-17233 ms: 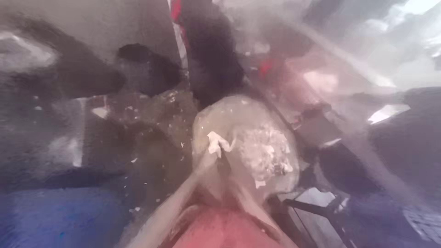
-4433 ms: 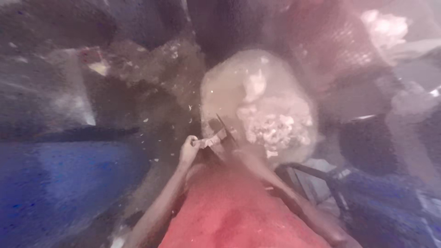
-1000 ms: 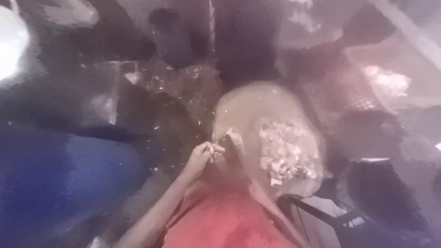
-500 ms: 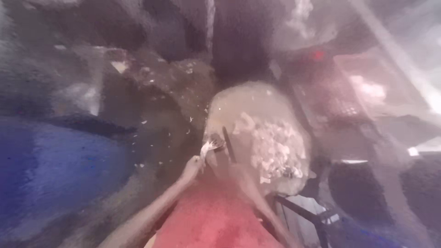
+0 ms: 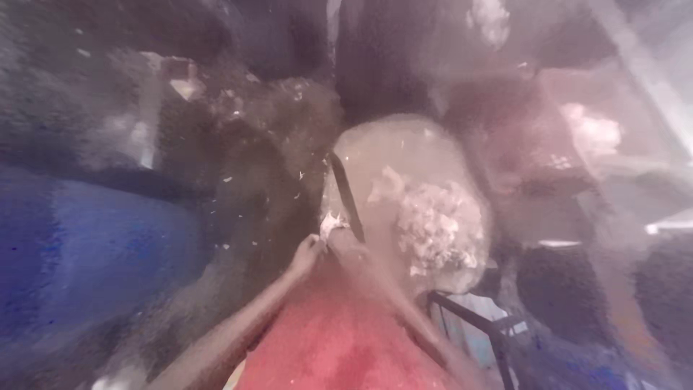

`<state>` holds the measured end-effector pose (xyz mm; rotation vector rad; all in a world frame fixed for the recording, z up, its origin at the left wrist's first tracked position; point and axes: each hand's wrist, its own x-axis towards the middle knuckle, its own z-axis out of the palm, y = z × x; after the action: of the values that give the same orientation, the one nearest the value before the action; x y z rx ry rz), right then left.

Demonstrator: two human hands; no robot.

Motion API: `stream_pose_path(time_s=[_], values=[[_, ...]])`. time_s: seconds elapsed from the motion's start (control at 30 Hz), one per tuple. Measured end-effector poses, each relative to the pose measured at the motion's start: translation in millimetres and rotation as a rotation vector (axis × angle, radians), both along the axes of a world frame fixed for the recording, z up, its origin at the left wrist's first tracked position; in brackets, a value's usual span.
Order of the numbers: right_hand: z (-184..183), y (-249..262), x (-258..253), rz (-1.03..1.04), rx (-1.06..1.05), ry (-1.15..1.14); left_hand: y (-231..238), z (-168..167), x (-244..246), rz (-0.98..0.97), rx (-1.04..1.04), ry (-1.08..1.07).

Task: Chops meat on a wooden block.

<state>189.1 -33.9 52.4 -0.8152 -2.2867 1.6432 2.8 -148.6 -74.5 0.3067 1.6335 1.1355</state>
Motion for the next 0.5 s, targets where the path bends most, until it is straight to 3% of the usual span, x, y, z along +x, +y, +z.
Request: stream_pose_path(time_s=[0.07,0.2,0.3,0.4,0.5], values=[[-15.6,-9.6,-1.1,-0.041,0.017,0.077,2.4,-2.6,2.0,-0.004,-0.005,0.0],[-74.5,7.3,4.0,0.067,-0.156,-0.091,5.2,0.5,2.8,-0.056,-0.011,0.039],[-36.3,1.2,-1.1,0.022,-0.15,-0.079,3.3,-1.9,-5.2,-0.128,-0.013,0.103],[-8.5,-9.4,-5.7,-0.029,-0.001,0.145,10.1,-4.5,-11.1,-0.192,-0.024,0.187],[-51.5,-17.0,-0.6,0.01,0.029,0.108,13.6,-8.1,-14.5,-0.197,-0.019,0.232]])
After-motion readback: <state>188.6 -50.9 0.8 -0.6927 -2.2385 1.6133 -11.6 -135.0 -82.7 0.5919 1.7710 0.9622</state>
